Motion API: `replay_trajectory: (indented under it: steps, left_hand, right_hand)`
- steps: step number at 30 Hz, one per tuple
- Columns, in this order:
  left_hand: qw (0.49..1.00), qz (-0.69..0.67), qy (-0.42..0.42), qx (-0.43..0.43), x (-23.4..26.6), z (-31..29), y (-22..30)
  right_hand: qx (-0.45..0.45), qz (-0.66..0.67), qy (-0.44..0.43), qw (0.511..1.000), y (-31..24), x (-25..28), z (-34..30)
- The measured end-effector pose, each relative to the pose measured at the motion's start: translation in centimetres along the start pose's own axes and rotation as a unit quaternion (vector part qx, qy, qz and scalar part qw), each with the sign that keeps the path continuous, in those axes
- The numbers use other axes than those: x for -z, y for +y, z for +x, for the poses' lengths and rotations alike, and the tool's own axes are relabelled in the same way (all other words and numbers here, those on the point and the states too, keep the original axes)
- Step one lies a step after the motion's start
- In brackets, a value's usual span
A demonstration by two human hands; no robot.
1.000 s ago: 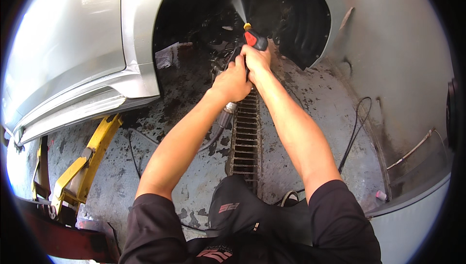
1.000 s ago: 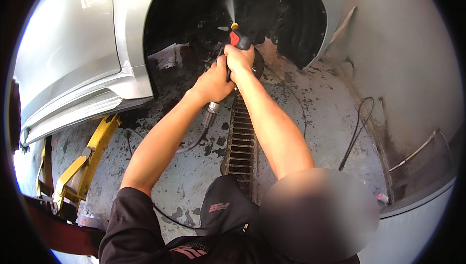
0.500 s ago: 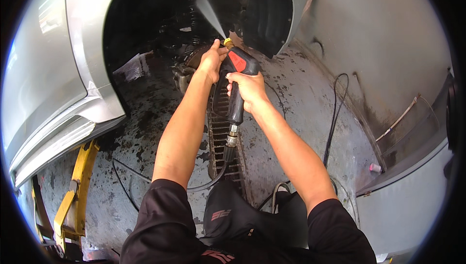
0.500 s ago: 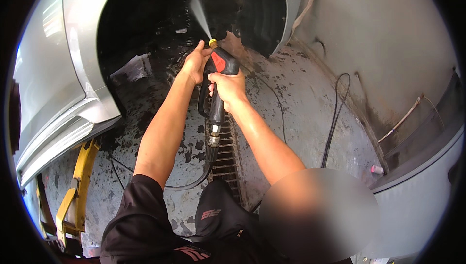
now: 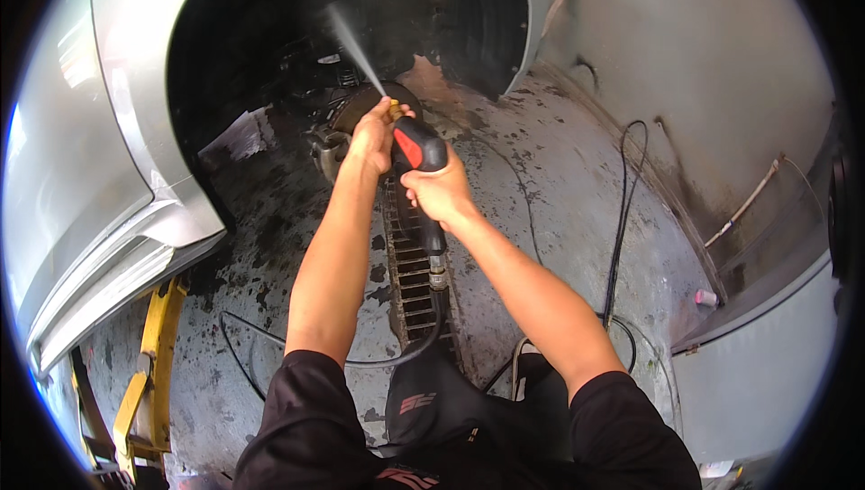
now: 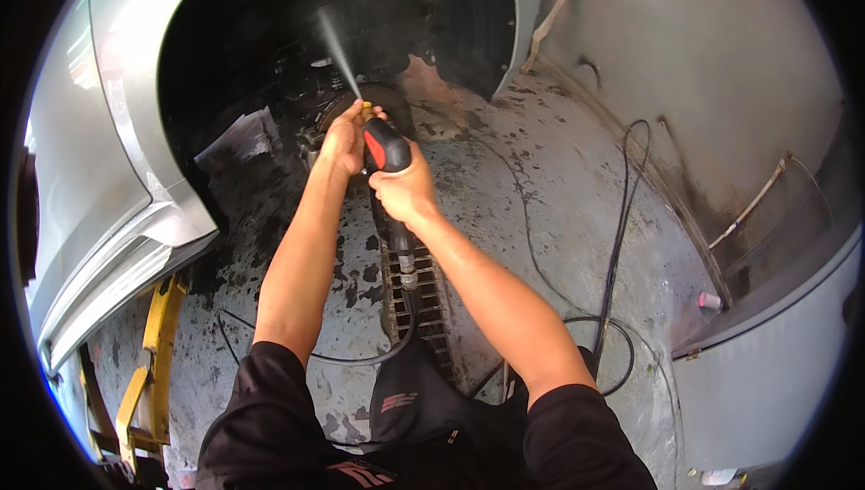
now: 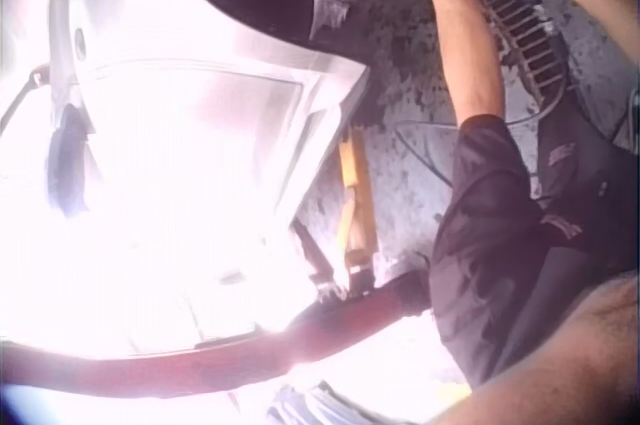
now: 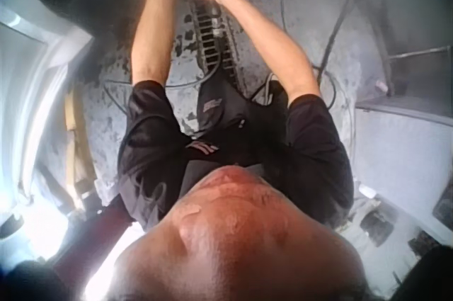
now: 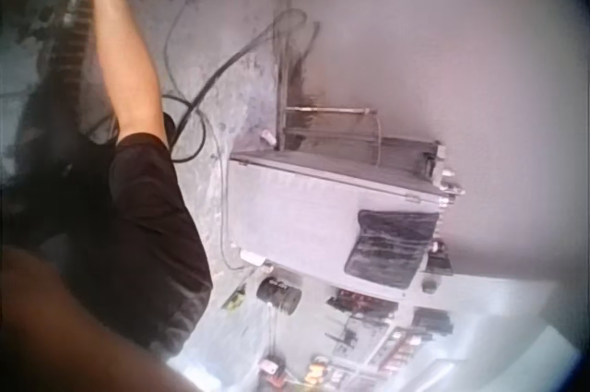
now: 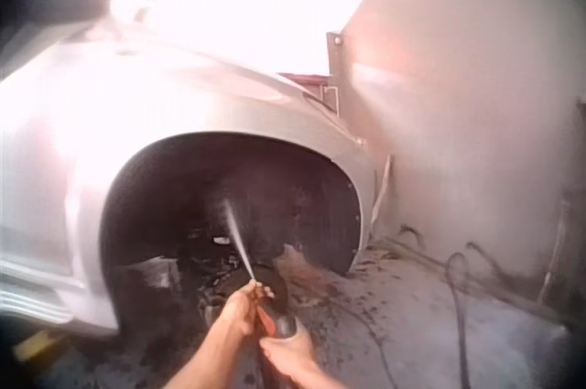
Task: The person uses a pressure washer to clean the inside of a car's wheel well, focusing on the brake assembly and suspension components. They systematically spray water to remove dirt and grime from the wheel arch and surrounding parts.
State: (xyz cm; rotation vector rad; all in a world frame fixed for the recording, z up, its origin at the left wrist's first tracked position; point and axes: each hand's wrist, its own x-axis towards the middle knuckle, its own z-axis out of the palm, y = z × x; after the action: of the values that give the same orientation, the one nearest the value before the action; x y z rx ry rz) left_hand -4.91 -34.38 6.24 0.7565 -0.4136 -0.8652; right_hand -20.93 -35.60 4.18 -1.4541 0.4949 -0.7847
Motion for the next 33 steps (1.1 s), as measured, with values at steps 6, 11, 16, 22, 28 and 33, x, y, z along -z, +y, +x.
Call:
replay_trajectory:
  steps: [6,11,16,22,28,33]
  left_hand:
    - [0.998,-0.026,0.051,0.026,0.5,0.1,0.3]
    - [0.997,-0.016,0.07,0.033,0.2,0.0,0.1]
    - [0.997,-0.006,0.069,0.023,0.7,0.6,-0.1]
    - [0.999,-0.018,0.03,0.031,0.2,0.7,-1.4]
    - [0.998,-0.027,0.033,0.042,0.1,0.9,-1.5]
    - [0.998,-0.016,0.027,0.054,0.4,1.2,-1.9]
  right_hand:
    - [0.065,-0.149,0.014,0.987,-0.1,0.0,-0.8]
    - [0.054,-0.191,0.0,0.98,-0.7,0.4,-0.6]
    - [0.062,-0.179,-0.006,0.982,0.0,0.6,0.3]
    - [0.027,-0.147,-0.007,0.989,1.4,1.6,1.4]
    - [0.102,-0.174,0.034,0.979,0.2,1.5,-0.5]
    - [0.084,-0.15,0.007,0.985,0.7,1.8,-0.4]
